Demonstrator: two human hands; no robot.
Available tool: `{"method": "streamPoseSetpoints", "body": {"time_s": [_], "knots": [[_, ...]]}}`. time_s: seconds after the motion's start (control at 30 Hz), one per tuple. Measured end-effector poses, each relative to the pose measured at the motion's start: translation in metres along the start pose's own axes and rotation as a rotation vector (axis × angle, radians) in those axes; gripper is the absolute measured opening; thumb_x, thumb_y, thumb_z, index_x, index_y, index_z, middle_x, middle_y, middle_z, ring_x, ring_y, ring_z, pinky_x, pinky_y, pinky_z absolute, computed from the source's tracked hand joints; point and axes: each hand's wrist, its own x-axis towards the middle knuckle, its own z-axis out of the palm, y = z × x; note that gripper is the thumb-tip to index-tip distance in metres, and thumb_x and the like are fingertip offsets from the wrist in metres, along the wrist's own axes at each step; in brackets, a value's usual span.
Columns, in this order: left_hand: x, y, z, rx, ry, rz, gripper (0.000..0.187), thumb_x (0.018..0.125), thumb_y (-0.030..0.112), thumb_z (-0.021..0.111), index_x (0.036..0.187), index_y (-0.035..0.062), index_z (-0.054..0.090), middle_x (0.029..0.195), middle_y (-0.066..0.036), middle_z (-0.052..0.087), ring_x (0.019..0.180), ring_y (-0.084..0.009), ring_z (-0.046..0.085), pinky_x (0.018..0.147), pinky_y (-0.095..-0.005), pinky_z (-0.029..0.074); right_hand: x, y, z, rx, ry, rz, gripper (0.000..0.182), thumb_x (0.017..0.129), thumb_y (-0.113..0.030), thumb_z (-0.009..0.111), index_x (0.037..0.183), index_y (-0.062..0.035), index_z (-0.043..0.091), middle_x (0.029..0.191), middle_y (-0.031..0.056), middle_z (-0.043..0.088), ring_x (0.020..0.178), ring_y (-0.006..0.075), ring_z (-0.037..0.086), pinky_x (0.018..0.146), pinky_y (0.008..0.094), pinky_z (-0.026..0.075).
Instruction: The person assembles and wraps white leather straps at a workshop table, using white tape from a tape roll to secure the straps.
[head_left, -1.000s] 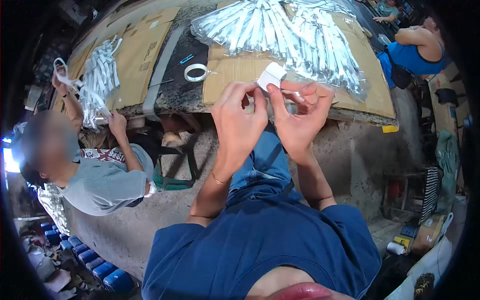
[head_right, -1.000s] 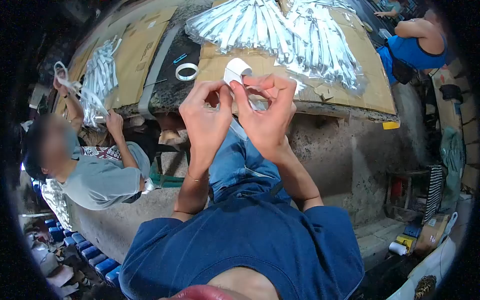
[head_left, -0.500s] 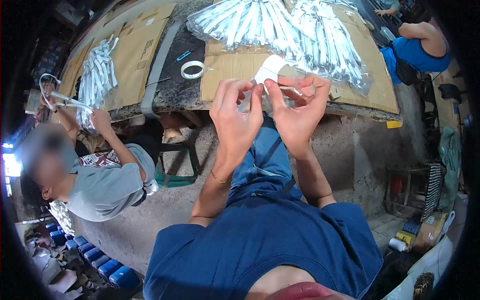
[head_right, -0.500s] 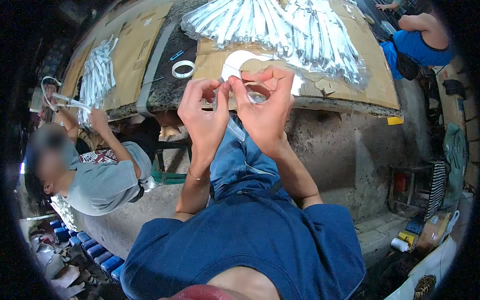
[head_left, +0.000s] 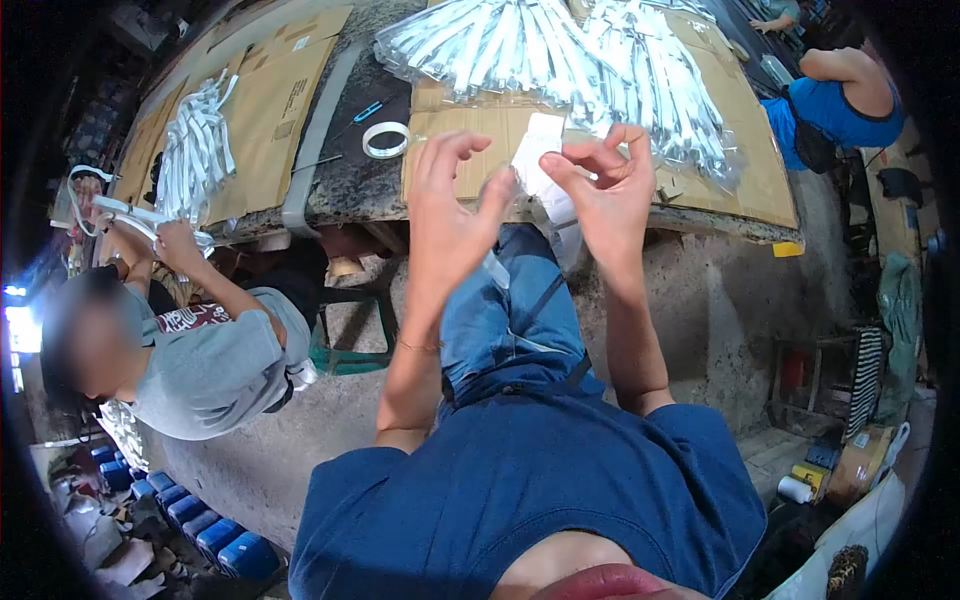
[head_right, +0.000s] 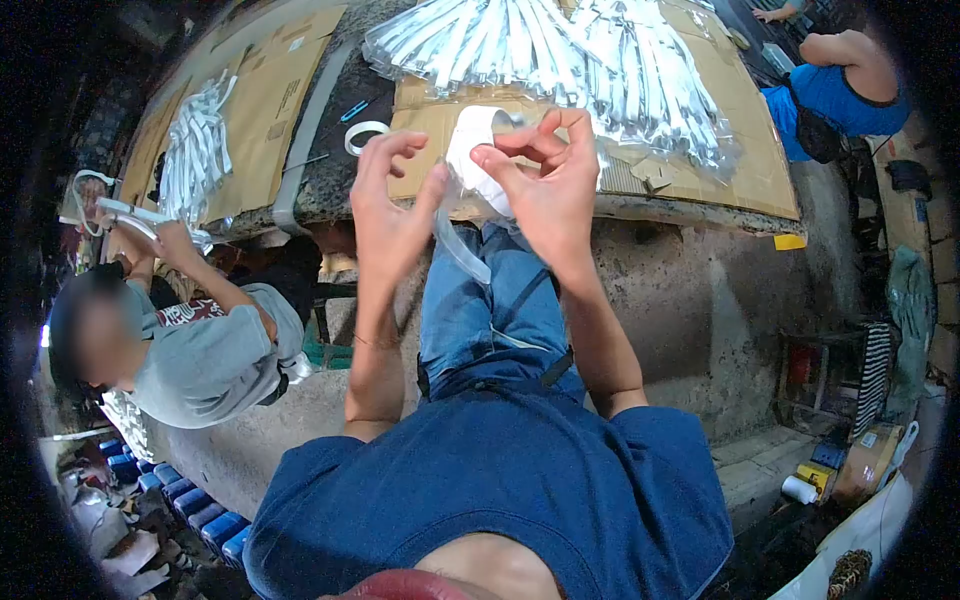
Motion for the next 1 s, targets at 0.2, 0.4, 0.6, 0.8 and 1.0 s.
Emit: {"method": "streamPoseSetpoints", "body": {"time_s": [0.2, 0.4, 0.6, 0.8, 1.0], "knots": [[0.017, -0.019, -0.018, -0.490, -0.478, -0.288, 0.024, 0.087, 0.019, 0.069, 0.096, -0.0026, 0.069, 0.082, -0.002, 0.066, 0.080, -0.0073, 0.056, 0.071, -0.0245, 0.045, 0.012, -0.007, -0.010, -0.070, -0.121, 0.037, 0.047, 0.075, 0.003, 0.077, 0.098, -0.0059, 0.037, 0.086, 0.0166, 0.070, 0.082, 0.0160, 0.068, 0.072, 0.0261, 0.054], [0.023, -0.009, -0.016, -0.513, -0.473, -0.388, 0.019, 0.088, 0.015, 0.067, 0.092, -0.0033, 0.069, 0.081, -0.002, 0.066, 0.074, -0.0050, 0.055, 0.064, -0.0212, 0.044, 0.020, -0.018, -0.014, -0.134, -0.198, 0.111, 0.045, 0.075, -0.001, 0.079, 0.095, -0.0060, 0.040, 0.084, 0.0143, 0.070, 0.080, 0.0146, 0.067, 0.071, 0.0255, 0.054], [0.025, -0.001, -0.014, -0.581, -0.397, -0.403, 0.040, 0.084, 0.004, 0.068, 0.121, -0.0009, 0.055, 0.082, -0.005, 0.066, 0.077, -0.0075, 0.059, 0.066, -0.0232, 0.046, 0.027, -0.020, -0.014, -0.197, -0.307, 0.161, 0.045, 0.074, -0.003, 0.081, 0.094, -0.0061, 0.040, 0.083, 0.0125, 0.069, 0.078, 0.0140, 0.067, 0.070, 0.0259, 0.055], [0.032, 0.002, -0.023, -0.647, -0.593, -0.313, 0.059, 0.082, 0.002, 0.070, 0.136, 0.0070, 0.046, 0.089, -0.007, 0.068, 0.080, -0.0094, 0.062, 0.070, -0.0225, 0.049, 0.031, -0.021, -0.015, -0.178, -0.373, 0.218, 0.045, 0.074, -0.003, 0.081, 0.093, -0.0057, 0.040, 0.086, 0.0132, 0.069, 0.081, 0.0149, 0.067, 0.072, 0.0275, 0.056], [0.033, -0.023, -0.016, -0.720, -0.595, -0.352, 0.045, 0.083, -0.001, 0.067, 0.126, 0.0039, 0.057, 0.087, -0.003, 0.068, 0.078, -0.0065, 0.060, 0.069, -0.0212, 0.048, 0.026, -0.007, -0.010, 0.152, -0.156, 0.249, 0.043, 0.079, -0.007, 0.078, 0.099, -0.0052, 0.040, 0.111, 0.0173, 0.061, 0.095, 0.0186, 0.065, 0.077, 0.0299, 0.056]]}}
